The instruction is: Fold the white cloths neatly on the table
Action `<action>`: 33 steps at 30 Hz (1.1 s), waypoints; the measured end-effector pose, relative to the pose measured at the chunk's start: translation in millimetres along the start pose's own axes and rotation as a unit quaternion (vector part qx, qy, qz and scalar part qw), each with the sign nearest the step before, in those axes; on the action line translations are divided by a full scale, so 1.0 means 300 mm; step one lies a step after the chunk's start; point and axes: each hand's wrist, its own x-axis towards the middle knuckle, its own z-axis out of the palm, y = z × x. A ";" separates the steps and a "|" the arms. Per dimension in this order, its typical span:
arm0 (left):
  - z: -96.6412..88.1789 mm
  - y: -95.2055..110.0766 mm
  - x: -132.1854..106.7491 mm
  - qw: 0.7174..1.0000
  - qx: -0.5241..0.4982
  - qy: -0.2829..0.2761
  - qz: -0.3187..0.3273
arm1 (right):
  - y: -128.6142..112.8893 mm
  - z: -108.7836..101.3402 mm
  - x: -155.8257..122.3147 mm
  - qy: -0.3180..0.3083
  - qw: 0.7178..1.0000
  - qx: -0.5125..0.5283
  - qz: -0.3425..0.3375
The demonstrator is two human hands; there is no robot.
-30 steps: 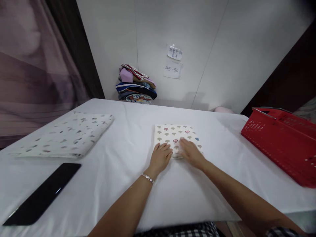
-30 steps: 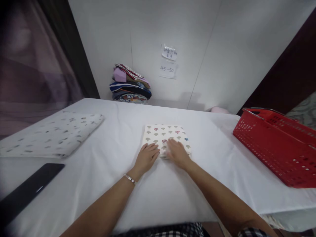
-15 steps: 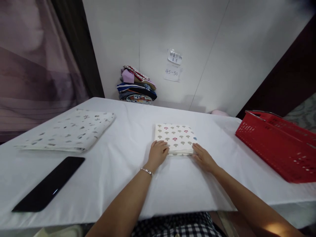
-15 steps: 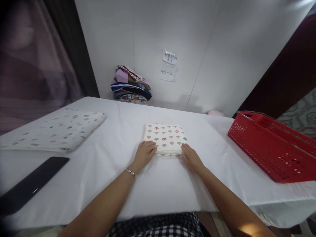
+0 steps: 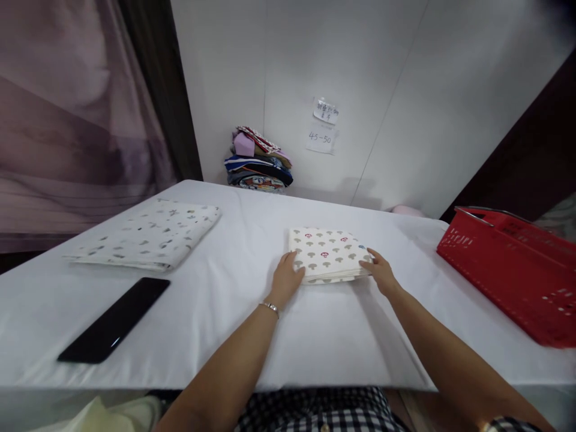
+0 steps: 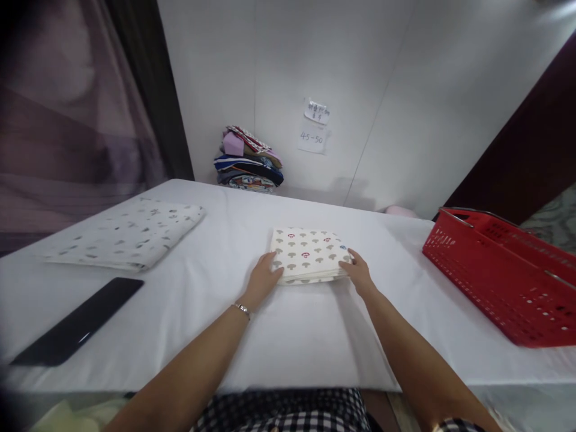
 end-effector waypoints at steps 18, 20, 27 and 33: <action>-0.003 0.024 -0.003 0.998 -0.036 -0.029 -0.039 | -0.140 0.259 -0.245 -0.176 0.812 -0.427 -0.356; 0.000 0.024 -0.002 0.998 -0.049 -0.021 -0.042 | -0.158 0.268 -0.247 -0.201 0.816 -0.417 -0.346; 0.009 0.012 0.002 0.994 -0.082 0.015 -0.068 | -0.240 0.362 -0.168 -0.316 0.821 -0.365 -0.305; 0.010 0.017 -0.001 0.994 -0.080 0.015 -0.068 | -0.291 0.481 0.014 -0.288 0.803 -0.425 -0.304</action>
